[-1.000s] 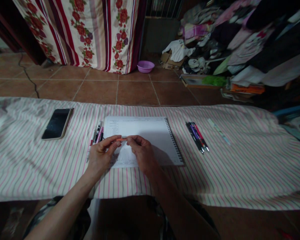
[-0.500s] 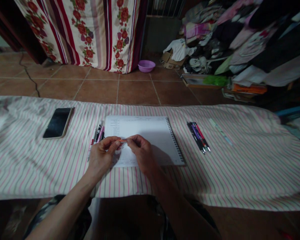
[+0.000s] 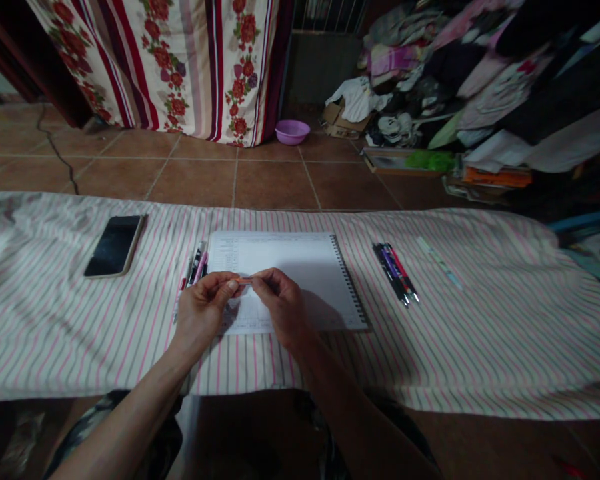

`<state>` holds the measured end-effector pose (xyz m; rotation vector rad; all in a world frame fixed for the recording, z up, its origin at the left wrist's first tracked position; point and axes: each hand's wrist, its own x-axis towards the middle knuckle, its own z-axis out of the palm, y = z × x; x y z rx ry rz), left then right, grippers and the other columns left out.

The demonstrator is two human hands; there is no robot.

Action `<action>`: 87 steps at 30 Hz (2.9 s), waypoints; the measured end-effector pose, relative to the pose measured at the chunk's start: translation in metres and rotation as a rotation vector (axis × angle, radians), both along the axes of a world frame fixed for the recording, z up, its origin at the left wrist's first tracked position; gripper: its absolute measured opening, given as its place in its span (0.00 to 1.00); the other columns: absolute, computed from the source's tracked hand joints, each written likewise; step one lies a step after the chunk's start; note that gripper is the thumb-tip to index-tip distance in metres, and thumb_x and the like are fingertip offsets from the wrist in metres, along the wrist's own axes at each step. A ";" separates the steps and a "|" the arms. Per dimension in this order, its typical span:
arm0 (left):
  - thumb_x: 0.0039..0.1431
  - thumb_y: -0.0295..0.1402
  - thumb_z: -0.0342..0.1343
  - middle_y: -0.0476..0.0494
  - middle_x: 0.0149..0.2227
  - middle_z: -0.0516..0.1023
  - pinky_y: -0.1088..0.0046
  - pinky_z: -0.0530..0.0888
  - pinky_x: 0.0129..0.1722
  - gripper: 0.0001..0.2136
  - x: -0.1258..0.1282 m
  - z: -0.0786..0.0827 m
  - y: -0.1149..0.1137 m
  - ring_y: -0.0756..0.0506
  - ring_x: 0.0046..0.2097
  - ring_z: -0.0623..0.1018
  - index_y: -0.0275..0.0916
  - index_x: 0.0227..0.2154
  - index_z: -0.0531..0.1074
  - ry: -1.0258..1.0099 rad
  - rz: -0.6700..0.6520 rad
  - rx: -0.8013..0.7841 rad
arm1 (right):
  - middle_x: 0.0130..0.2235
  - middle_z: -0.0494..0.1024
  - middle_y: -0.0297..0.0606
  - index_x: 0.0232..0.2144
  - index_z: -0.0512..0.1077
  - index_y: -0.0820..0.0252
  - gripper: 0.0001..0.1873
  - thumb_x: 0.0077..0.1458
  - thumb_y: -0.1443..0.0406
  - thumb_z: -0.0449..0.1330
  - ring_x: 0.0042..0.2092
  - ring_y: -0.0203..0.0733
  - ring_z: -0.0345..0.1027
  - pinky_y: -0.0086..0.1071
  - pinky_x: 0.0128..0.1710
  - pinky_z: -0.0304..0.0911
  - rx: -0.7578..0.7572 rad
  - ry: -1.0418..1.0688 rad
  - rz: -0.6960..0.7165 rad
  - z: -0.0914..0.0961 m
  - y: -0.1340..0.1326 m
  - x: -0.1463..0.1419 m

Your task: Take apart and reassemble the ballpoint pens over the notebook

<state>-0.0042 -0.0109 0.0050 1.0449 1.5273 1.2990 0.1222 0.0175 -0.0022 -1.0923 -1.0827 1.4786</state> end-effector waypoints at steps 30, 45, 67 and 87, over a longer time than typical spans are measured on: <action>0.47 0.38 0.58 0.45 0.31 0.79 0.73 0.73 0.32 0.12 -0.007 -0.005 0.005 0.48 0.30 0.76 0.37 0.34 0.74 0.065 -0.052 0.015 | 0.19 0.60 0.26 0.23 0.71 0.62 0.12 0.43 0.58 0.60 0.20 0.28 0.45 0.27 0.19 0.41 -0.118 -0.057 0.049 0.002 0.003 0.002; 0.57 0.34 0.47 0.42 0.33 0.77 0.63 0.68 0.43 0.12 -0.018 -0.009 0.016 0.41 0.39 0.72 0.38 0.37 0.75 1.007 -0.212 0.307 | 0.30 0.77 0.42 0.31 0.72 0.64 0.19 0.56 0.55 0.50 0.34 0.37 0.71 0.30 0.37 0.65 -0.384 0.507 -0.056 0.005 0.009 0.007; 0.54 0.26 0.51 0.42 0.34 0.73 0.63 0.69 0.40 0.07 -0.005 -0.010 0.009 0.44 0.38 0.69 0.37 0.35 0.71 1.082 -0.080 0.613 | 0.44 0.75 0.47 0.44 0.66 0.63 0.28 0.58 0.49 0.40 0.49 0.44 0.67 0.40 0.55 0.53 -0.426 0.765 0.045 0.010 0.008 0.011; 0.55 0.29 0.51 0.42 0.30 0.73 0.67 0.69 0.34 0.08 0.011 -0.002 -0.002 0.45 0.36 0.69 0.38 0.34 0.75 0.851 -0.300 0.540 | 0.49 0.72 0.40 0.47 0.65 0.51 0.26 0.56 0.46 0.40 0.54 0.43 0.61 0.43 0.56 0.48 -0.311 0.658 0.201 0.013 0.002 0.006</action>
